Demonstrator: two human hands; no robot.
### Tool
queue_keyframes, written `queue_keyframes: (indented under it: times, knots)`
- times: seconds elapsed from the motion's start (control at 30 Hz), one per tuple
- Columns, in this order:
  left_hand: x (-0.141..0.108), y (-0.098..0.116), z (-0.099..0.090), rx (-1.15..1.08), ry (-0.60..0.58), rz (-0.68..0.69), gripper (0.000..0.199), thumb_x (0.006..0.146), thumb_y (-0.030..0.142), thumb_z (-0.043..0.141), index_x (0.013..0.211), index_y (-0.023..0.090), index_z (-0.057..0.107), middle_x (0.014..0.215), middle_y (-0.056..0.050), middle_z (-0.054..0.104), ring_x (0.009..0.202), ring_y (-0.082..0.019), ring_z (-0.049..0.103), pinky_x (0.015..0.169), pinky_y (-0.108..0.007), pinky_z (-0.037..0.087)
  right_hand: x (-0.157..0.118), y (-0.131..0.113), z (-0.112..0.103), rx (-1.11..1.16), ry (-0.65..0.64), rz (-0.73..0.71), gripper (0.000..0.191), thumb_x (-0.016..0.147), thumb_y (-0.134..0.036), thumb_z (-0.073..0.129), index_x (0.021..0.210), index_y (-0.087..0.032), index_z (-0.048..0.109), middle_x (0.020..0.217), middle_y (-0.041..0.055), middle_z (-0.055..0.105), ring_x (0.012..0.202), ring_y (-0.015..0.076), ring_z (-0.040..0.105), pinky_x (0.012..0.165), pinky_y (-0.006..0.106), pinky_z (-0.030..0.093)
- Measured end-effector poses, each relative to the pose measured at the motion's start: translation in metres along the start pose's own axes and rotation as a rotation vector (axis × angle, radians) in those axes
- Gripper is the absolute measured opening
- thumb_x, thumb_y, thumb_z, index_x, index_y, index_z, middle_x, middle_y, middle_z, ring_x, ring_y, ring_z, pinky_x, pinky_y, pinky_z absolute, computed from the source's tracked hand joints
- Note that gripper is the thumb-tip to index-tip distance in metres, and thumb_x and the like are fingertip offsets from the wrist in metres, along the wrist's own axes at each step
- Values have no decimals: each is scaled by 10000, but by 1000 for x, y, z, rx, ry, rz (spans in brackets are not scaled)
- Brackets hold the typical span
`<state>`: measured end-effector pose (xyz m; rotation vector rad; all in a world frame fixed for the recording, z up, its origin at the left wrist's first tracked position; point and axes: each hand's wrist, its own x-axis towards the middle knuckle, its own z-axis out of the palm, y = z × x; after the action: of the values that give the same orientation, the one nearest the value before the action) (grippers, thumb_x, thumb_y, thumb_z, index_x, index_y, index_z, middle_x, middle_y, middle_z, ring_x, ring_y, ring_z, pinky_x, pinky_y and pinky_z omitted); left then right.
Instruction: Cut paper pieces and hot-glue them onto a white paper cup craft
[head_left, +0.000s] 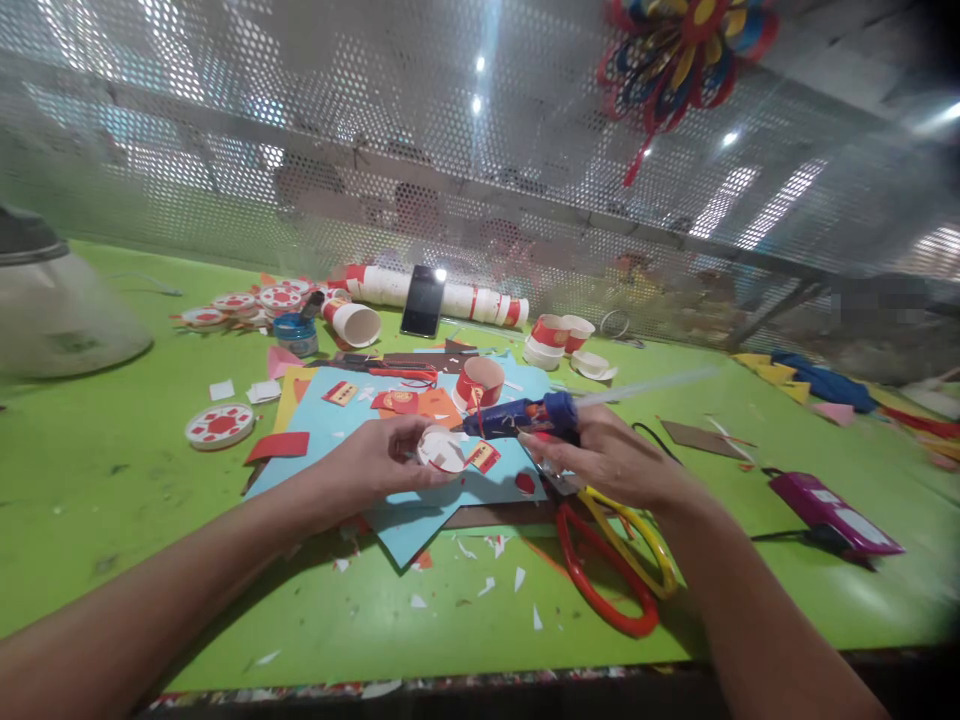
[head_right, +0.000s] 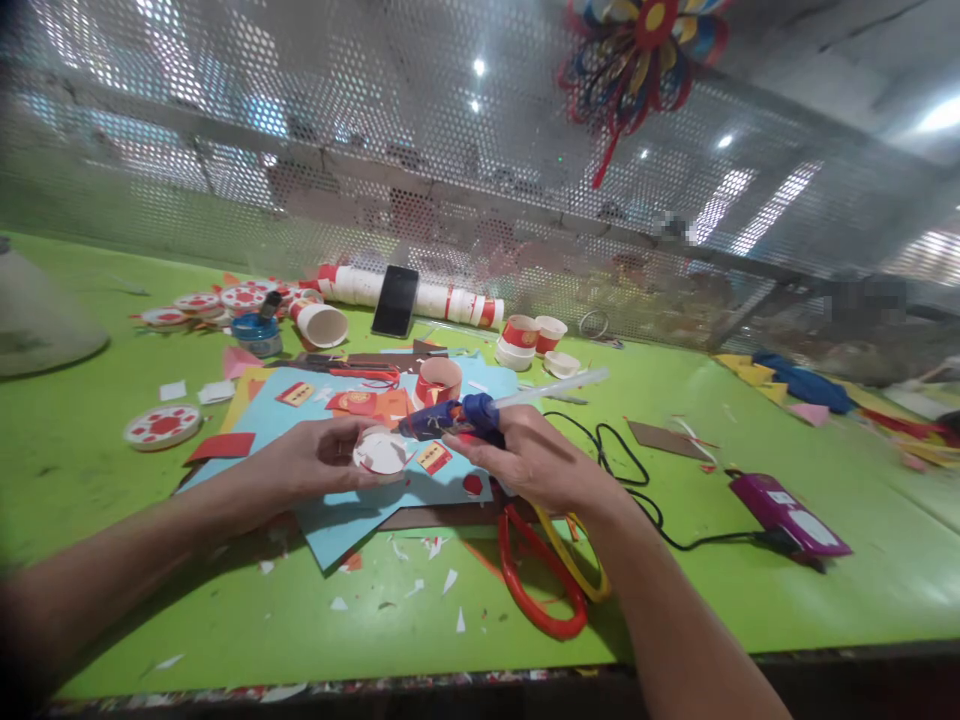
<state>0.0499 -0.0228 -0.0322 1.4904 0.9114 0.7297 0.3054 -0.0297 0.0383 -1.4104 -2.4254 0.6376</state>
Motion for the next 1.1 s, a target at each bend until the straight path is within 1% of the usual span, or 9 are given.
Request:
queue_keyframes:
  times: [0.13, 0.27, 0.37, 0.7, 0.87, 1.1]
  knots:
    - [1, -3, 0, -8, 5, 3, 401, 686, 323, 738, 1010, 138, 592, 1018, -102, 672, 929, -242, 633, 854, -402, 482, -1, 0, 1, -10, -15, -11, 390, 880, -507, 462, 714, -162, 532, 667, -6, 495, 599, 113, 405, 565, 257, 365]
    - [1, -5, 0, 7, 33, 9, 460, 654, 312, 759, 1042, 147, 575, 1024, -98, 670, 933, -241, 633, 845, -389, 482, 0, 0, 2, -22, -21, 4, 376, 883, -493, 462, 707, -165, 517, 649, -16, 462, 580, 106, 381, 537, 251, 341]
    - [1, -6, 1, 14, 48, 10, 468, 624, 308, 769, 1020, 150, 575, 983, -84, 676, 899, -236, 638, 820, -373, 486, 1, 1, 3, -33, -37, 2, 370, 888, -483, 455, 705, -166, 510, 630, -24, 448, 568, 101, 372, 528, 247, 330]
    - [3, -6, 1, 103, 81, -14, 436, 618, 302, 759, 978, 143, 572, 909, -71, 668, 825, -212, 626, 765, -345, 480, 2, -4, 7, -70, -67, 2, 360, 908, -461, 433, 709, -169, 502, 611, -35, 469, 544, 89, 368, 513, 233, 323]
    - [4, -5, 1, 90, 79, -18, 425, 616, 315, 761, 955, 144, 569, 884, -59, 661, 807, -204, 620, 744, -330, 472, 2, -6, 8, -98, -60, 17, 358, 907, -450, 435, 696, -168, 500, 598, -33, 481, 534, 86, 384, 500, 228, 321]
    - [2, -3, 2, 81, 93, -33, 429, 604, 315, 766, 942, 156, 554, 870, -50, 658, 802, -202, 617, 733, -319, 468, 1, -6, 9, -132, -28, 3, 383, 903, -459, 438, 653, -170, 464, 560, -41, 452, 504, 77, 349, 476, 225, 295]
